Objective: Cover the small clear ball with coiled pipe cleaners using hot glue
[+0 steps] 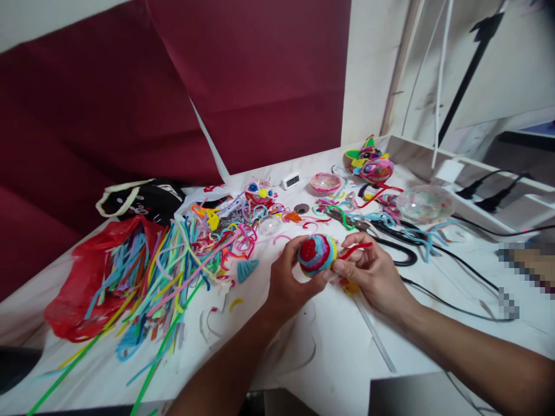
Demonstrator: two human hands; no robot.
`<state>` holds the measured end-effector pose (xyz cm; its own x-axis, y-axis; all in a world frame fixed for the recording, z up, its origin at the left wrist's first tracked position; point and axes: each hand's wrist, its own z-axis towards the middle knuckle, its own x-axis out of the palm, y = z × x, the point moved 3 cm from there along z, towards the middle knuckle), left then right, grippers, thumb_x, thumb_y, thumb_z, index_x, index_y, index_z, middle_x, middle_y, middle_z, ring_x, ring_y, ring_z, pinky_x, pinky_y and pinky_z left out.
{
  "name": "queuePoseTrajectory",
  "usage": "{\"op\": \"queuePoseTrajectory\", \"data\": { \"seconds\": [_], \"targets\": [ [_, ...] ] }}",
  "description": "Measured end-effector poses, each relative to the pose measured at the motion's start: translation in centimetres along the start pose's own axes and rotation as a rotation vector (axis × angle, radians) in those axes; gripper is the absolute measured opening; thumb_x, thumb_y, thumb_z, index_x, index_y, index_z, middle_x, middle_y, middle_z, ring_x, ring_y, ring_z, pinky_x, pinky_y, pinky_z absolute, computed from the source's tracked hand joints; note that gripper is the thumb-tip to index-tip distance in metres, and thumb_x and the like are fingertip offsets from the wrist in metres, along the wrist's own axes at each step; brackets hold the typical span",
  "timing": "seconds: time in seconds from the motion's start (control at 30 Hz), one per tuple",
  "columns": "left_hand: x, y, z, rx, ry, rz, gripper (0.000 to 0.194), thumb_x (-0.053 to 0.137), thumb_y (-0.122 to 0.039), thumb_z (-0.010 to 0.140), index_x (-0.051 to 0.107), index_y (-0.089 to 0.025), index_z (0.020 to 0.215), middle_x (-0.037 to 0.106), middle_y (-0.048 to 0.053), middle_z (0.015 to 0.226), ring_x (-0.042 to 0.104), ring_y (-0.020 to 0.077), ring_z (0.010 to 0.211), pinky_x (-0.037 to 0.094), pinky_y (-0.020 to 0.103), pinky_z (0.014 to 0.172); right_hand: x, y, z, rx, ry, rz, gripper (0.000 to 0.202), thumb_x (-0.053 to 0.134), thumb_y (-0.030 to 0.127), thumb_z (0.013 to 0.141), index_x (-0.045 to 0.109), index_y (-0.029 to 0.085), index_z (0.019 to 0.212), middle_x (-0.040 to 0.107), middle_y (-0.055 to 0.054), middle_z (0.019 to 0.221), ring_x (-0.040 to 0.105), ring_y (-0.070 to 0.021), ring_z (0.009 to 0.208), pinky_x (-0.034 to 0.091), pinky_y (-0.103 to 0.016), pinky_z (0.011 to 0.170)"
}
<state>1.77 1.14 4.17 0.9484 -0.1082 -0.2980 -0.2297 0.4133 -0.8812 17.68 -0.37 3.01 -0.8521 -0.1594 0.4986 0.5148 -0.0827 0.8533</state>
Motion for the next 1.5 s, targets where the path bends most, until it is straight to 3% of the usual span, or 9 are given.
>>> {"op": "queuePoseTrajectory", "data": {
  "seconds": [0.2,0.6,0.83,0.9,0.97,1.07,1.2,1.33,1.5],
  "targets": [
    [0.1,-0.3,0.0,0.009,0.021,0.024,0.06,0.078,-0.026,0.069,0.051,-0.022,0.122,0.066,0.006,0.115,0.066,0.0197,0.101,0.053,0.03,0.089,0.2,-0.1,-0.1,-0.015,0.004,-0.052,0.037,0.084,0.027,0.073,0.052,0.021,0.091,0.072,0.004,0.061,0.068,-0.0093,0.053,0.055,-0.016,0.054],
    [-0.4,-0.3,0.2,-0.118,0.044,-0.08,0.054,0.073,-0.021,0.066,0.053,-0.021,0.116,0.068,0.007,0.11,0.066,0.0215,0.096,0.052,0.03,0.082,0.6,0.9,-0.4,-0.159,0.066,-0.318,0.016,0.069,0.035,0.087,0.06,0.021,0.089,0.068,0.002,0.066,0.065,-0.0122,0.061,0.055,-0.023,0.059],
    [-0.5,1.1,1.2,-0.264,-0.013,-0.345,0.05,0.074,-0.024,0.06,0.056,-0.019,0.107,0.069,0.003,0.097,0.062,0.0156,0.082,0.049,0.026,0.072,-0.3,2.0,0.1,-0.08,0.13,-0.434,0.022,0.061,0.042,0.091,0.054,0.023,0.1,0.07,0.0,0.075,0.066,-0.0158,0.068,0.053,-0.027,0.061],
    [-0.7,1.8,1.5,-0.326,-0.066,-0.406,0.049,0.073,-0.023,0.059,0.057,-0.019,0.105,0.068,0.0,0.089,0.06,0.0128,0.073,0.046,0.024,0.065,-1.4,2.7,0.0,-0.092,0.099,-0.609,0.019,0.059,0.04,0.092,0.053,0.025,0.103,0.07,-0.001,0.081,0.067,-0.0181,0.075,0.054,-0.03,0.066],
    [-0.9,2.2,1.8,-0.372,-0.109,-0.446,0.047,0.072,-0.022,0.059,0.057,-0.019,0.104,0.068,-0.001,0.083,0.059,0.0123,0.069,0.044,0.023,0.062,-2.5,3.3,-0.5,-0.155,0.128,-0.931,0.012,0.054,0.03,0.093,0.056,0.024,0.103,0.069,-0.004,0.091,0.067,-0.02,0.085,0.053,-0.033,0.074],
    [-1.1,2.2,1.9,-0.394,-0.122,-0.514,0.046,0.07,-0.024,0.06,0.057,-0.019,0.103,0.067,-0.001,0.082,0.062,0.0135,0.071,0.048,0.026,0.068,-3.7,3.0,-1.5,-0.249,0.316,-1.386,0.029,0.049,0.013,0.085,0.057,0.021,0.113,0.067,-0.01,0.11,0.065,-0.0238,0.097,0.051,-0.039,0.083],
    [-1.2,2.0,1.8,-0.408,-0.101,-0.585,0.043,0.066,-0.027,0.064,0.055,-0.019,0.105,0.067,-0.001,0.082,0.067,0.0151,0.074,0.052,0.031,0.076,-4.3,1.5,-2.0,-0.316,0.48,-1.765,0.046,0.049,0.004,0.075,0.057,0.015,0.12,0.064,-0.017,0.121,0.061,-0.0313,0.109,0.049,-0.046,0.088],
    [-1.2,1.8,1.8,-0.405,-0.078,-0.664,0.042,0.065,-0.028,0.066,0.054,-0.017,0.106,0.068,0.0,0.084,0.069,0.0163,0.078,0.054,0.036,0.083,-4.0,0.8,-1.6,-0.365,0.492,-1.978,0.035,0.045,0.008,0.087,0.061,0.014,0.117,0.069,-0.017,0.108,0.064,-0.031,0.102,0.048,-0.045,0.084],
    [-1.3,1.9,1.8,-0.408,-0.045,-0.718,0.045,0.066,-0.029,0.066,0.052,-0.017,0.107,0.068,0.001,0.088,0.071,0.0181,0.079,0.054,0.041,0.087,-3.8,0.3,-1.1,-0.494,0.525,-1.971,0.03,0.047,0.01,0.088,0.062,0.016,0.114,0.071,-0.015,0.097,0.064,-0.0278,0.097,0.045,-0.04,0.083]
  ]
}}
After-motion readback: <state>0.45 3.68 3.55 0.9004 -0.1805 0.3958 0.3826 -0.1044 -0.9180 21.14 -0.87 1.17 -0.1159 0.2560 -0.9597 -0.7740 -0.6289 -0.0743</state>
